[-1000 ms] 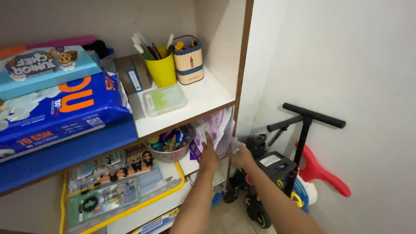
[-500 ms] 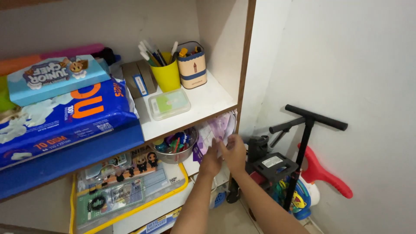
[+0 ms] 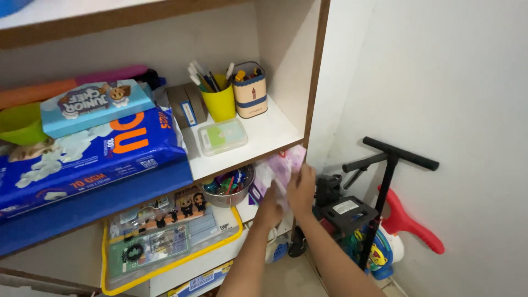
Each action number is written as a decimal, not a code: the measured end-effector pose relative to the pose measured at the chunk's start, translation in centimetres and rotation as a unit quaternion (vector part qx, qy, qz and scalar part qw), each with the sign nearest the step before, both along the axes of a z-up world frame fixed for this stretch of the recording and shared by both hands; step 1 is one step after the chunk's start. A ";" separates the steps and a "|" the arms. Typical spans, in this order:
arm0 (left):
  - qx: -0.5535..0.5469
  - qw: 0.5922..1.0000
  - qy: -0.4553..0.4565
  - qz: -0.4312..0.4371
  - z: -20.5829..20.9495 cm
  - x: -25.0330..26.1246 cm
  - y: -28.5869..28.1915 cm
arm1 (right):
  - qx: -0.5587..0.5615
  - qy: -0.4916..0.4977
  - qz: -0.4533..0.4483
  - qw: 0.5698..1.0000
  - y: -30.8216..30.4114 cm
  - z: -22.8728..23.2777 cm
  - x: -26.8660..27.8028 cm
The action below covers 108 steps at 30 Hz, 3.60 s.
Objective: Organizing various items like books, bottles, toys, and stationery on two different shelf units.
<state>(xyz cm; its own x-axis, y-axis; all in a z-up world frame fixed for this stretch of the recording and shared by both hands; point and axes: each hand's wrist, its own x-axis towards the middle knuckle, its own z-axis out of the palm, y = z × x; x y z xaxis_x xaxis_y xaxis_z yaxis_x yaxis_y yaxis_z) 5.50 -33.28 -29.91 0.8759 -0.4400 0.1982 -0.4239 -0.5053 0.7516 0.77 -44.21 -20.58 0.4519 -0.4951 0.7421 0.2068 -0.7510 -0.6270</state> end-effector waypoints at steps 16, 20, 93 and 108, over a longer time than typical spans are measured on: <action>-0.193 0.968 0.157 -0.012 13.1 -9.2 8.3 | 0.198 -0.087 0.161 0.963 -4.7 8.2 -15.6; -0.379 0.895 0.235 -0.035 16.9 -11.9 12.3 | 0.263 -0.001 0.192 0.945 -3.6 13.4 -15.6; -0.248 0.962 0.080 0.080 32.0 -20.1 25.5 | 0.522 0.051 0.511 0.681 16.8 25.4 -6.2; -0.197 0.968 0.141 0.067 22.0 -19.2 27.6 | 0.485 0.135 0.490 0.712 13.8 19.0 -7.0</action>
<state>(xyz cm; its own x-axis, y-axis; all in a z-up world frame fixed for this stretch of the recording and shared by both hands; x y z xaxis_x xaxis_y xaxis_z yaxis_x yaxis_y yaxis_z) -13.69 -5.63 -7.95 0.9635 -0.2580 0.0720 -0.1244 -0.1929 0.9733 -6.23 -30.41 -1.56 0.9941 -0.0650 0.0872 0.1078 0.4843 -0.8682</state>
